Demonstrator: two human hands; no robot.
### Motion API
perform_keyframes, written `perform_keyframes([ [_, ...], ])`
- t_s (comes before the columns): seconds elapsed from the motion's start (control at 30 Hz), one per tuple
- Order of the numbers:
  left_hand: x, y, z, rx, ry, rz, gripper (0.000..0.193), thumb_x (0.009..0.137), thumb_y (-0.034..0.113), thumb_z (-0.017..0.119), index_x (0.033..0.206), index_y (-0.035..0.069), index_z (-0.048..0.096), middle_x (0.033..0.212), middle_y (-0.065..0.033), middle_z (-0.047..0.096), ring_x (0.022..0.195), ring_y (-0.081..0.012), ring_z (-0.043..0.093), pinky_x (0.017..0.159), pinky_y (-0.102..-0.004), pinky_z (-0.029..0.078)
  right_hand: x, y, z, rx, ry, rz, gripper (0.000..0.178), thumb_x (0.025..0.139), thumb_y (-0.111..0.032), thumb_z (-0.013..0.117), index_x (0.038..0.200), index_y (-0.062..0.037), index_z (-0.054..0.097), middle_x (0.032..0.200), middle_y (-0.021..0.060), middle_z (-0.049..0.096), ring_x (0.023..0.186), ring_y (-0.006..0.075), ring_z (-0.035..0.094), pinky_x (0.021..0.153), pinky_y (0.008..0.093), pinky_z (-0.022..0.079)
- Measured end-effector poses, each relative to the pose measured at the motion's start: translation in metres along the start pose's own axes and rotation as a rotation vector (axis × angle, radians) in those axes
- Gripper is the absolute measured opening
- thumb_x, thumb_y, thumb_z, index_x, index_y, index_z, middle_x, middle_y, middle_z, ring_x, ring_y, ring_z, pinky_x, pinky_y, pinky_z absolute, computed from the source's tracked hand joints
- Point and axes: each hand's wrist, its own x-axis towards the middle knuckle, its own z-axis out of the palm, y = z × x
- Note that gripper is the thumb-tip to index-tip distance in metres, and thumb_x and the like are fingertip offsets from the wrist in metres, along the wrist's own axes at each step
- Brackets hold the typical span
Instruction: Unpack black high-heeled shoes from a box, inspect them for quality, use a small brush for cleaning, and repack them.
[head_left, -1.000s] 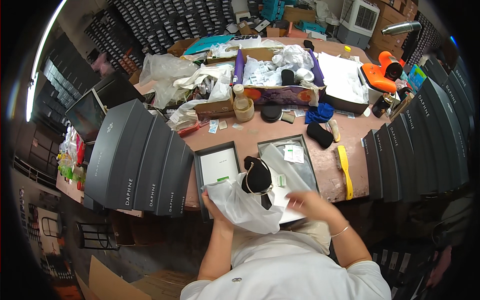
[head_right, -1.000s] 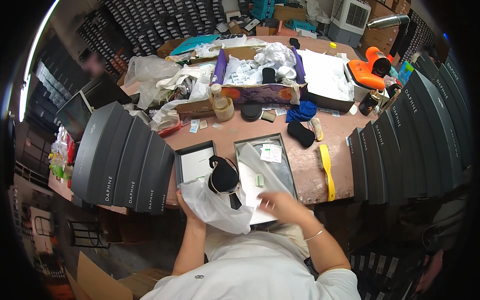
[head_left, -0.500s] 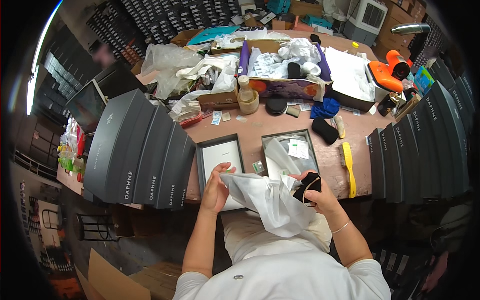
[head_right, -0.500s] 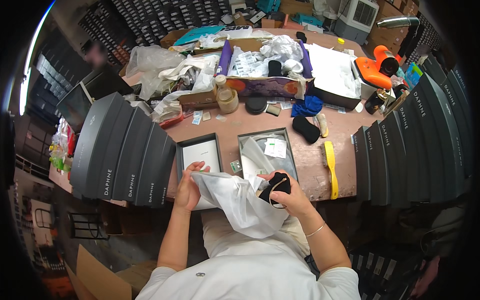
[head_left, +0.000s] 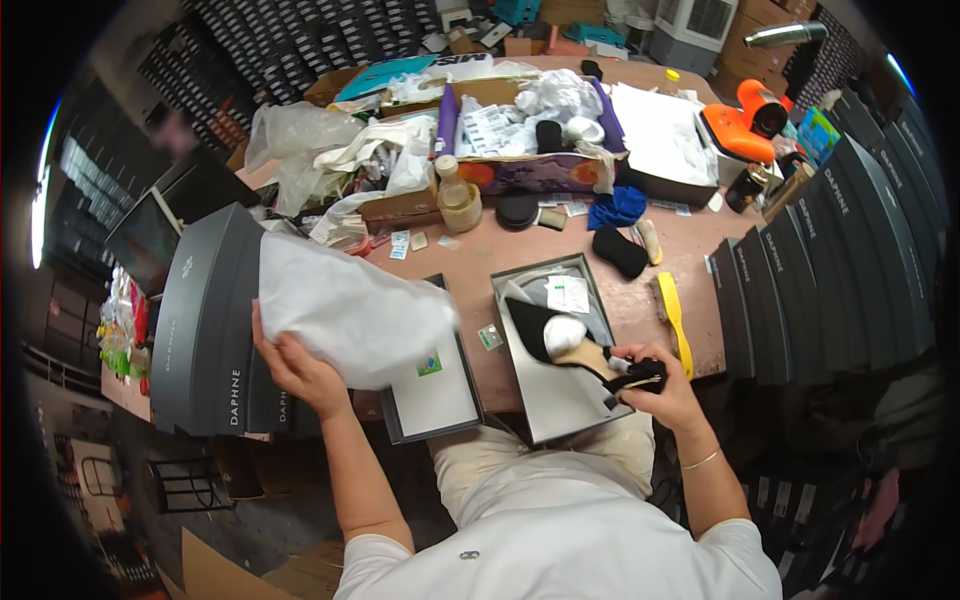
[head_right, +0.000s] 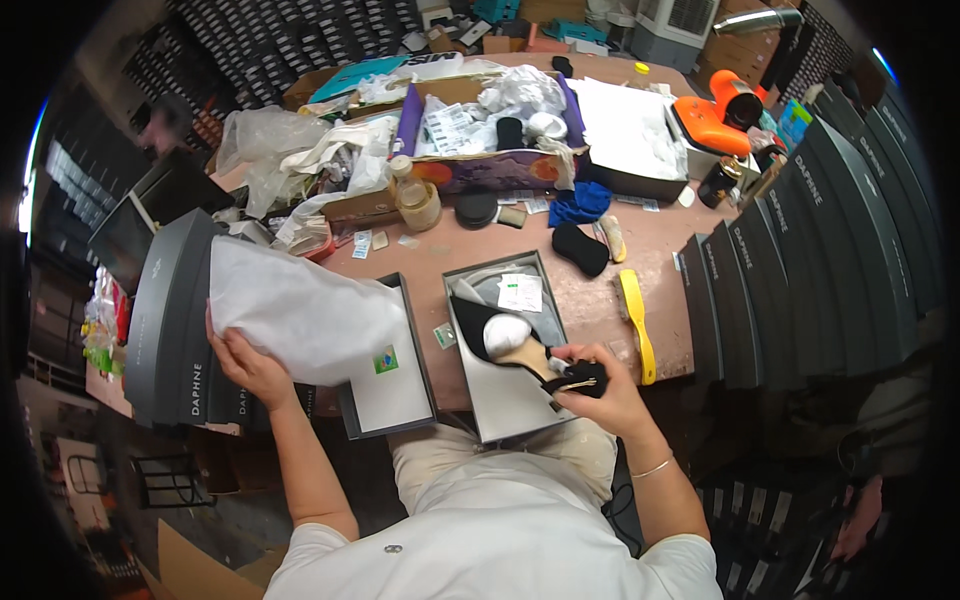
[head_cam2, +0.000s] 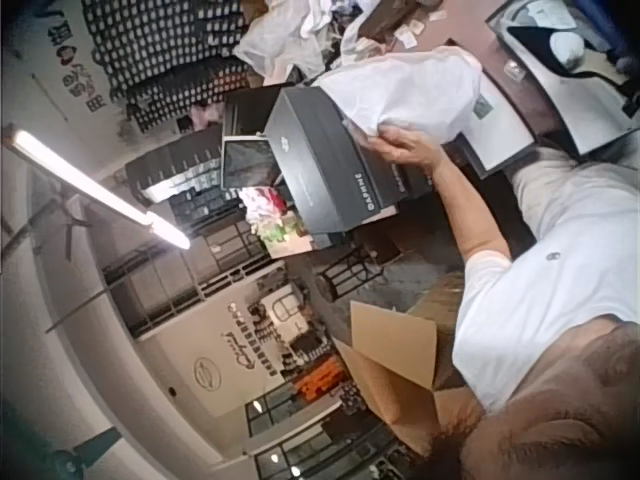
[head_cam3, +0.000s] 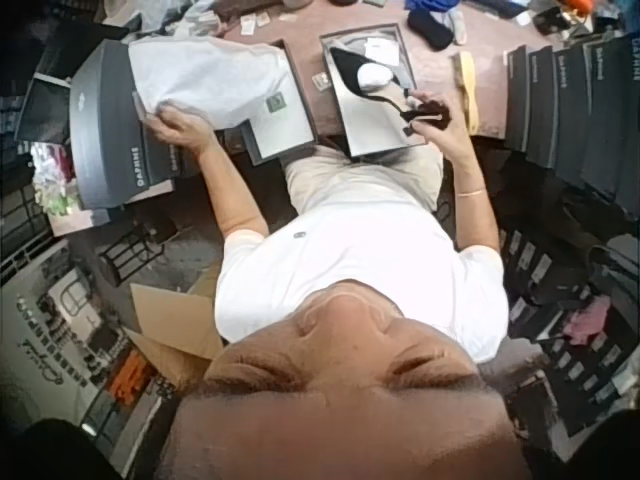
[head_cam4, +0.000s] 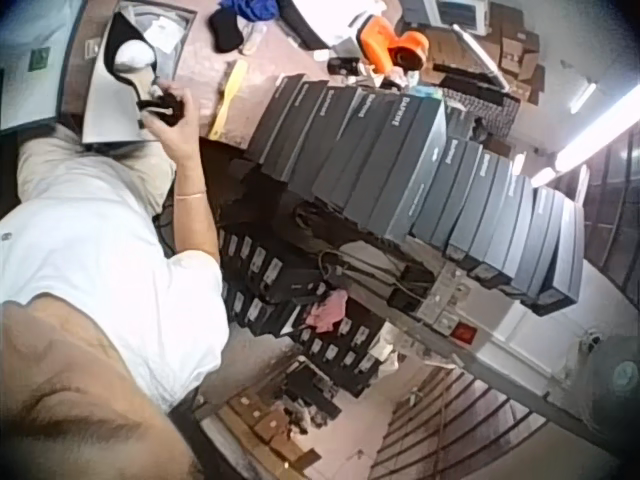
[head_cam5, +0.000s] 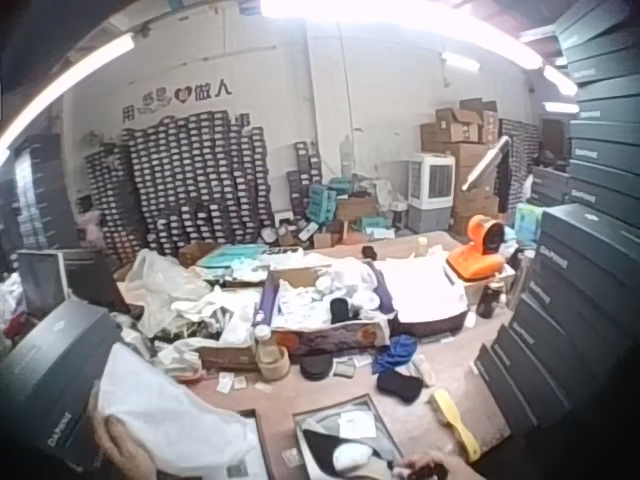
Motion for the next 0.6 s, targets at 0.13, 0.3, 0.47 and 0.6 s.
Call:
perform_keyframes([
  [0.13,-0.054,-0.076,0.022,0.465,-1.112,0.175,0.024,0.084,0.022,0.063,0.091,0.000,0.057,0.114,-0.0160,0.060,0.114,-0.0315,0.052,0.108,-0.0545,0.024,0.002,0.003,0.034,-0.055,0.085,-0.105,0.038,0.068,0.001,0.076,0.089,-0.0058,0.045,0.118,0.0121,0.057,0.106,0.0136,0.052,0.092,0.0281,0.042],
  [0.3,-0.150,-0.025,0.045,-0.628,-0.573,-1.009,0.065,0.090,0.056,0.052,0.126,0.003,0.052,0.110,-0.0159,0.063,0.101,-0.0319,0.061,0.093,-0.0441,0.045,-0.007,0.016,0.073,-0.129,-0.059,-0.271,0.043,0.070,-0.001,0.076,0.095,-0.0079,0.042,0.121,0.0136,0.054,0.112,0.0200,0.049,0.096,0.0320,0.039],
  [0.47,-0.165,0.011,0.046,-1.242,-0.438,-1.684,0.099,0.080,0.083,0.028,0.119,-0.005,0.051,0.088,-0.0142,0.059,0.074,-0.0216,0.058,0.067,-0.0305,0.050,0.010,0.006,0.082,-0.049,-0.629,-0.095,0.063,0.086,-0.046,0.064,0.129,-0.0024,0.050,0.135,0.0148,0.050,0.111,0.0225,0.058,0.092,0.0372,0.046],
  [0.6,-0.176,0.037,0.039,-0.802,-0.409,-1.527,0.084,0.088,0.075,0.029,0.130,0.004,0.047,0.112,-0.0136,0.058,0.103,-0.0262,0.058,0.091,-0.0389,0.047,0.045,-0.003,0.115,-0.813,-0.404,-0.439,0.038,0.078,-0.021,0.070,0.111,-0.0081,0.056,0.102,0.0135,0.057,0.085,0.0345,0.061,0.071,0.0395,0.052],
])
